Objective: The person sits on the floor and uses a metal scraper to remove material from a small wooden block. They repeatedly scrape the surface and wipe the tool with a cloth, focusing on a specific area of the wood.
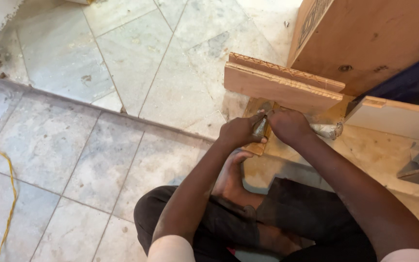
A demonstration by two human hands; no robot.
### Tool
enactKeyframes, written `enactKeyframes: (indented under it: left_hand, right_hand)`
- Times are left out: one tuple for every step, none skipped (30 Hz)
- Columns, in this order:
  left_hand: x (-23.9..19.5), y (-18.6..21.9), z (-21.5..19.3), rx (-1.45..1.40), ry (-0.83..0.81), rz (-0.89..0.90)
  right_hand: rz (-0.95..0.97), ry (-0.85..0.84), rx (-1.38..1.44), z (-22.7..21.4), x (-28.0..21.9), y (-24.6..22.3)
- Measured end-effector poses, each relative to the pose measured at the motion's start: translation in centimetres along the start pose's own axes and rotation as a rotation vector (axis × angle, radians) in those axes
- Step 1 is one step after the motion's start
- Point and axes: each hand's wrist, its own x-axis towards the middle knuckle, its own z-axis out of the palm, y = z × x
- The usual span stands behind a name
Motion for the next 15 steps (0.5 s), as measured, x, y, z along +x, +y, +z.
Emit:
enactKeyframes:
  left_hand:
    - [-0.4, -0.2, 0.3, 0.011, -0.031, 0.030]
    - [-0.7, -0.4, 0.3, 0.026, -0.055, 0.064]
    - [-1.0, -0.5, 0.4, 0.040, -0.079, 0.099]
    - [-1.8, -0.7, 0.7, 0.049, -0.106, 0.079]
    - [-2.9, -0.9, 1.1, 0.057, -0.134, 0.059]
    - [-3.3, -1.1, 1.0, 0.075, -0.164, 0.044]
    - [-2.6, -1.2, 0.5, 0.079, -0.149, 0.052]
    - [-1.8, -1.3, 0.2, 0.076, -0.138, 0.054]
    - [-1.2, -1.5, 0.0, 0.073, -0.128, 0.055]
    - [-0.2, -1.4, -0.4, 0.069, -0.106, 0.036]
    - [0.8, -1.2, -0.7, 0.065, -0.085, 0.017]
    - [1.2, -1.1, -0.7, 0.061, -0.068, -0.002]
    - [1.1, -1.3, -0.6, 0.028, -0.092, 0.022]
    - [0.9, -1.6, -0.4, -0.007, -0.114, 0.044]
    - [0.6, -1.9, -0.2, -0.042, -0.137, 0.067]
  right_hand:
    - [-0.019, -0.022, 0.007, -0.2, -0.3, -0.1]
    - [-0.037, -0.038, 0.008, -0.5, -0.2, 0.1]
    - [-0.070, -0.040, -0.002, -0.8, -0.9, -0.2]
    - [-0.110, -0.047, -0.009, -0.8, -2.3, -1.0]
    - [-0.149, -0.054, -0.016, -0.9, -3.0, -1.4]
    - [-0.144, -0.023, -0.017, -0.9, -2.8, -1.2]
    - [-0.140, 0.007, -0.018, -0.8, -2.4, -0.9]
    - [-0.141, 0.029, -0.014, -0.5, -2.4, -0.8]
    - [-0.084, -0.025, -0.004, -0.1, -1.8, -0.6]
    - [-0.027, -0.069, -0.004, 0.0, -0.2, 0.2]
    - [0.029, -0.113, -0.003, 0.2, 0.8, 0.6]
    - [0.017, -0.114, 0.009, 0.4, 0.9, 0.6]
    - [0.005, -0.115, 0.021, 0.5, 0.8, 0.7]
    - [-0.010, -0.117, 0.032, 0.6, 0.7, 0.9]
    - [-0.058, -0.056, 0.046, 0.7, -0.3, 0.5]
